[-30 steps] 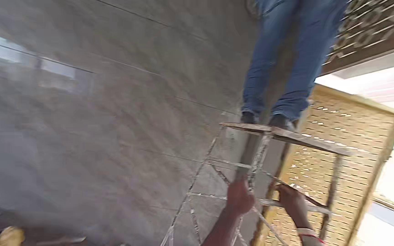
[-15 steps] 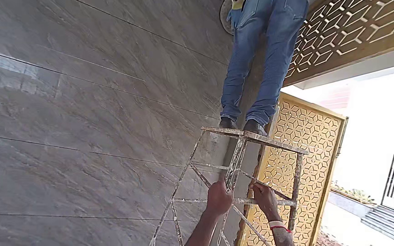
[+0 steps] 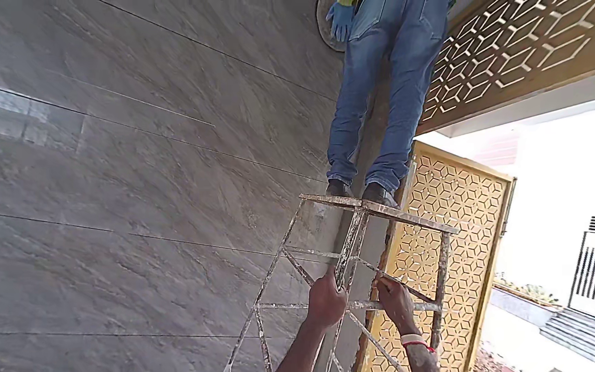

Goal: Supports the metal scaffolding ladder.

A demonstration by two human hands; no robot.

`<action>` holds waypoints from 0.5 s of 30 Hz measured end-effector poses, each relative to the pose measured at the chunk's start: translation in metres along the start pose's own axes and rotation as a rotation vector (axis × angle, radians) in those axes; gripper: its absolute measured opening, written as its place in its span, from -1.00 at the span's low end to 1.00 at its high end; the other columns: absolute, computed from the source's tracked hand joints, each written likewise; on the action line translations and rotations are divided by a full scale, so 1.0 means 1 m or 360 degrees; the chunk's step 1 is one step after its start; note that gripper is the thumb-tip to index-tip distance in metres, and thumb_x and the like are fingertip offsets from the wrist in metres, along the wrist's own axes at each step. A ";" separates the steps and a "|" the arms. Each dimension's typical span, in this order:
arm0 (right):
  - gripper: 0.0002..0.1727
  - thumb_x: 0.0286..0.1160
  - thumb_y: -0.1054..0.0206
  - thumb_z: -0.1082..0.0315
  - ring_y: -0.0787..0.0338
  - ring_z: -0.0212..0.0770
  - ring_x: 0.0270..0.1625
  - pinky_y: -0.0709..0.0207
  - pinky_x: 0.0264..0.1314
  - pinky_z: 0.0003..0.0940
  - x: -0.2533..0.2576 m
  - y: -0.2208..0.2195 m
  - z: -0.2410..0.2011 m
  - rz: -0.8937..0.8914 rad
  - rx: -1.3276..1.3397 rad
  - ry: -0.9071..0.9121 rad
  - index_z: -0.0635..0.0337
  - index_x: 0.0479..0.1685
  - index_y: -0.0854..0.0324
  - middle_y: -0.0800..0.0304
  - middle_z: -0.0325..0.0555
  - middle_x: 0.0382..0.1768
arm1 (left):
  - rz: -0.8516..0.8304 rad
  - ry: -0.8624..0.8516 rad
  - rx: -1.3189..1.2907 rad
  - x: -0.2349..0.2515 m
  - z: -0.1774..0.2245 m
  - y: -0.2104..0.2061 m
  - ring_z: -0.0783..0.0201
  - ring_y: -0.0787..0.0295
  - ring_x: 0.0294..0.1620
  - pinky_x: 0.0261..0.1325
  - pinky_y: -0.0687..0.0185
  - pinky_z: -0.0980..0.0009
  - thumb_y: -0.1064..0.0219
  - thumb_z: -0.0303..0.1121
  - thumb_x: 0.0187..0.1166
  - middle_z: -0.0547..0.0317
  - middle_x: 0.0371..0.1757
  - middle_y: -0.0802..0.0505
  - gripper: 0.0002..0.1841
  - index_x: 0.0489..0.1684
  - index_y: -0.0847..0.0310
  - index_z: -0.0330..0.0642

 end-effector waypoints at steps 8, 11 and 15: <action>-0.64 0.79 -0.14 0.20 -0.83 0.15 -0.08 -0.53 0.05 0.36 -0.002 0.002 -0.003 -0.0009 -0.0007 -0.0015 0.06 -0.17 -0.88 -0.88 0.05 -0.29 | -0.0005 0.0017 -0.0013 0.000 0.001 0.001 0.07 -0.82 -0.25 -0.10 -0.72 0.01 -0.21 -0.32 0.55 0.04 -0.27 -0.82 -0.59 0.37 -0.52 -0.16; -0.65 0.80 -0.15 0.23 -0.83 0.19 -0.05 -0.52 0.08 0.36 -0.004 0.004 -0.007 -0.0009 -0.0011 -0.0020 0.11 -0.16 -0.88 -0.88 0.10 -0.26 | -0.0012 0.0007 -0.0002 -0.002 0.002 0.001 0.05 -0.81 -0.21 -0.06 -0.70 -0.01 -0.20 -0.32 0.56 0.02 -0.24 -0.81 -0.60 0.35 -0.53 -0.18; -0.64 0.78 -0.13 0.23 -0.81 0.16 -0.18 -0.51 -0.04 0.36 -0.001 0.001 -0.004 0.0022 0.0030 0.0057 0.12 -0.19 -0.86 -0.84 0.09 -0.35 | 0.0015 -0.0003 -0.0007 -0.003 0.005 0.004 0.04 -0.81 -0.16 -0.02 -0.69 -0.01 -0.20 -0.33 0.56 0.01 -0.20 -0.82 -0.58 0.39 -0.52 -0.20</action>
Point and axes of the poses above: each hand's wrist, its own x-axis towards the middle knuckle, its own y-axis out of the back of the hand, z = x × y, the point moved 3 cm from there along x, towards the middle knuckle
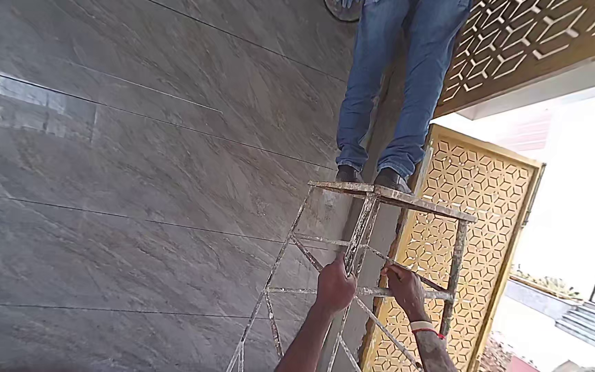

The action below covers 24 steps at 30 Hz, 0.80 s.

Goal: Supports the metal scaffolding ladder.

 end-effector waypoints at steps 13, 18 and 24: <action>-0.64 0.80 -0.13 0.25 -0.76 0.25 -0.22 -0.46 -0.09 0.44 -0.005 0.001 0.002 0.0023 0.0037 0.0030 0.17 -0.19 -0.85 -0.79 0.15 -0.40 | 0.0065 -0.0075 -0.0156 -0.003 -0.008 -0.005 0.17 -0.71 -0.50 -0.39 -0.64 0.14 -0.28 -0.44 0.54 0.13 -0.50 -0.74 -0.67 0.26 -0.52 -0.15; -0.58 0.82 -0.06 0.11 -0.69 0.20 -0.41 -0.42 -0.37 0.35 -0.018 -0.003 0.011 0.0077 0.0084 0.0095 0.09 -0.19 -0.82 -0.70 0.10 -0.50 | 0.0093 -0.0151 -0.0222 -0.005 -0.011 -0.008 0.16 -0.72 -0.58 -0.52 -0.66 0.14 -0.23 -0.44 0.54 0.12 -0.52 -0.74 -0.72 0.19 -0.52 -0.13; -0.58 0.79 -0.06 0.13 -0.73 0.22 -0.27 -0.42 -0.24 0.40 -0.010 -0.004 0.014 0.0062 0.0060 0.0108 0.10 -0.19 -0.82 -0.75 0.12 -0.41 | 0.0091 -0.0137 -0.0195 -0.002 -0.009 -0.007 0.19 -0.73 -0.52 -0.42 -0.68 0.12 -0.21 -0.42 0.55 0.17 -0.50 -0.74 -0.72 0.19 -0.54 -0.10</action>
Point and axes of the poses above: each hand's wrist, its own x-axis towards the middle knuckle, its own y-axis out of the back of the hand, z = x × y, the point moved 3 cm from there along x, towards the middle knuckle
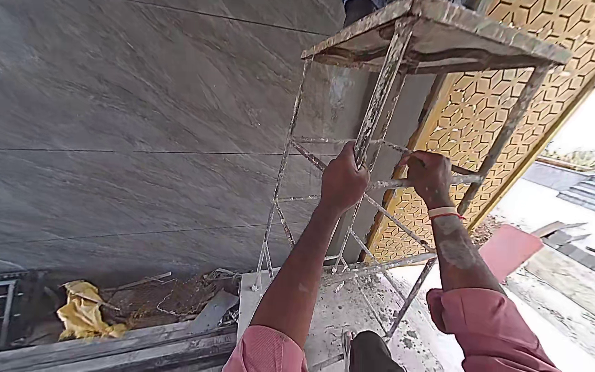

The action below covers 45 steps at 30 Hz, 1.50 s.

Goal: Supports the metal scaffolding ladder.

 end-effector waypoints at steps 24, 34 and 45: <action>-0.61 0.81 -0.09 0.26 -0.67 0.19 -0.37 -0.46 -0.31 0.28 -0.035 0.022 -0.034 0.0005 0.0081 0.0022 0.23 -0.33 -0.74 -0.64 0.13 -0.50 | 0.0018 -0.0010 -0.0111 -0.006 -0.001 -0.001 0.19 -0.58 -0.70 -0.65 -0.47 0.26 -0.21 -0.49 0.53 0.12 -0.60 -0.68 -0.85 -0.03 -0.46 -0.15; -0.61 0.79 -0.10 0.20 -0.72 0.17 -0.35 -0.47 -0.35 0.31 -0.017 0.003 -0.004 0.0120 0.0069 0.0112 0.12 -0.35 -0.76 -0.68 0.06 -0.50 | 0.0018 -0.0011 -0.0083 -0.006 0.000 0.000 0.21 -0.56 -0.71 -0.66 -0.43 0.29 -0.22 -0.53 0.53 0.13 -0.61 -0.68 -0.86 -0.05 -0.46 -0.15; -0.61 0.77 -0.10 0.14 -0.76 0.12 -0.34 -0.46 -0.35 0.29 -0.003 0.003 -0.004 0.0044 -0.0024 -0.0016 0.03 -0.32 -0.81 -0.75 0.00 -0.48 | 0.0034 0.0007 -0.0078 -0.005 0.001 0.000 0.22 -0.59 -0.68 -0.63 -0.46 0.30 -0.22 -0.53 0.52 0.14 -0.60 -0.70 -0.86 -0.07 -0.47 -0.16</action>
Point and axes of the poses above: each hand's wrist, its own x-axis towards the middle knuckle, its own y-axis out of the back of the hand, z = x × y, the point moved 3 cm from there along x, towards the middle knuckle
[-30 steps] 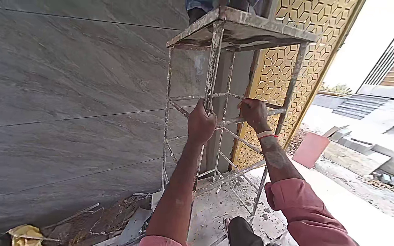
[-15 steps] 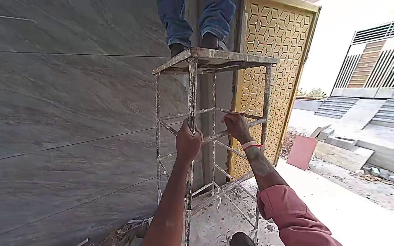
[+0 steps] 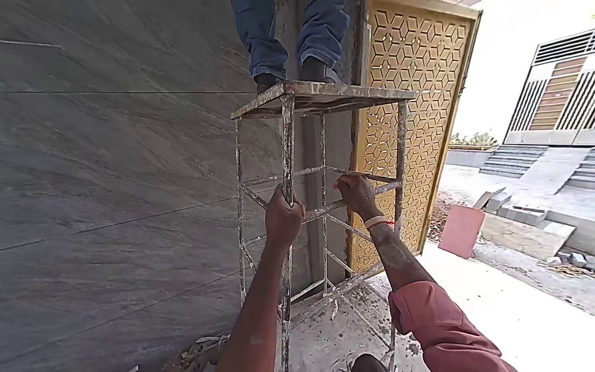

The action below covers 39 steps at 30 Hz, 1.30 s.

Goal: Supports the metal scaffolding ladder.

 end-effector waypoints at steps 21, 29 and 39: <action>-0.61 0.78 -0.14 0.13 -0.73 0.12 -0.38 -0.43 -0.36 0.26 0.002 -0.001 0.001 -0.0001 0.0027 0.0016 0.06 -0.38 -0.76 -0.72 0.01 -0.51 | 0.0044 0.0004 0.0009 0.005 0.000 -0.001 0.30 -0.64 -0.62 -0.48 -0.60 0.32 -0.24 -0.56 0.53 0.22 -0.58 -0.70 -0.88 -0.09 -0.49 -0.19; -0.63 0.77 -0.16 0.16 -0.77 0.14 -0.27 -0.48 -0.20 0.31 0.009 -0.001 -0.001 -0.0069 0.0021 -0.0062 0.10 -0.32 -0.79 -0.76 0.02 -0.45 | 0.0052 0.0000 0.0032 0.005 0.003 -0.001 0.35 -0.60 -0.64 -0.49 -0.56 0.37 -0.23 -0.55 0.52 0.25 -0.60 -0.67 -0.89 -0.10 -0.50 -0.19; -0.59 0.76 -0.04 0.16 -0.82 0.08 0.01 -0.54 0.15 0.23 0.012 0.003 -0.004 -0.0182 -0.0044 -0.0122 0.05 -0.13 -0.85 -0.87 0.01 -0.22 | 0.0016 0.0053 0.0044 0.008 0.000 -0.002 0.31 -0.63 -0.59 -0.43 -0.61 0.30 -0.20 -0.49 0.47 0.26 -0.52 -0.68 -0.78 0.03 -0.53 -0.19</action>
Point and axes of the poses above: each hand's wrist, its own x-axis towards the middle knuckle, its own y-axis out of the back of the hand, z = x × y, the point moved 3 cm from there along x, towards the middle knuckle
